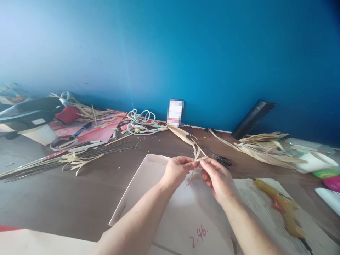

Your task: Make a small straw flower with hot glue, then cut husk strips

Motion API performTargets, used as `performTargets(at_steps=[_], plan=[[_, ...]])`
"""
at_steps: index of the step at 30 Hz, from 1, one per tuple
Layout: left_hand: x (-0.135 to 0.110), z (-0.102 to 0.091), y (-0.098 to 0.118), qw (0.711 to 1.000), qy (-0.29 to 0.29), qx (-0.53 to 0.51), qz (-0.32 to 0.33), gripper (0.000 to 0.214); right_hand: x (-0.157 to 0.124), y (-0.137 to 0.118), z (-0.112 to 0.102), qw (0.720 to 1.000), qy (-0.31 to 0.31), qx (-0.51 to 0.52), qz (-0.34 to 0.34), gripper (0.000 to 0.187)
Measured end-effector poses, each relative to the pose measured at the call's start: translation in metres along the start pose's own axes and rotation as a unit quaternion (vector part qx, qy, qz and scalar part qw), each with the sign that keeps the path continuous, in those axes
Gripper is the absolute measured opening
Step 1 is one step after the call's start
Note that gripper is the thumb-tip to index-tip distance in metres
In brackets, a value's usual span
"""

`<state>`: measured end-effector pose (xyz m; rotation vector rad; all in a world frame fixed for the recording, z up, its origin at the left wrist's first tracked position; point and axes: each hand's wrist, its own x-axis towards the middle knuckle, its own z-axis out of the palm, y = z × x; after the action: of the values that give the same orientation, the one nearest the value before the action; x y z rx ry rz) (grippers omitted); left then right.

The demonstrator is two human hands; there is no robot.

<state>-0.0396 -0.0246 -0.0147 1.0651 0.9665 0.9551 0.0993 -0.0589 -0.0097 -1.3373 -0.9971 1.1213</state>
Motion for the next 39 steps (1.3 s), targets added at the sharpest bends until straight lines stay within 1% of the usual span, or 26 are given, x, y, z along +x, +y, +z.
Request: performTargets(at_steps=[4, 13, 24, 29, 33, 39], plan=[[-0.0003, -0.0009, 0.0015, 1.0, 0.0, 0.007, -0.001, 0.027, -0.0006, 0.0009, -0.001, 1.0, 0.016, 0.004, -0.006, 0.027], [0.0, 0.0002, 0.0, 0.999, -0.001, 0.033, -0.001, 0.029, 0.0011, 0.0032, -0.0026, 1.0, 0.022, 0.002, -0.005, 0.025], [-0.0012, 0.001, -0.0004, 0.998, -0.007, 0.055, 0.002, 0.024, 0.0008, -0.0001, -0.0036, 1.0, 0.019, 0.019, -0.002, 0.025], [-0.0017, 0.0017, 0.0004, 0.998, -0.005, 0.063, 0.009, 0.023, 0.0016, 0.0015, -0.0054, 0.999, 0.028, 0.029, 0.005, 0.022], [-0.0026, 0.0024, 0.0029, 0.999, -0.009, 0.048, 0.017, 0.022, 0.0033, 0.0015, -0.0052, 0.998, 0.021, 0.054, 0.017, 0.021], [-0.0028, 0.0029, 0.0039, 1.0, -0.022, 0.007, 0.019, 0.029, 0.0035, 0.0006, -0.0053, 0.996, 0.018, 0.085, 0.033, 0.02]])
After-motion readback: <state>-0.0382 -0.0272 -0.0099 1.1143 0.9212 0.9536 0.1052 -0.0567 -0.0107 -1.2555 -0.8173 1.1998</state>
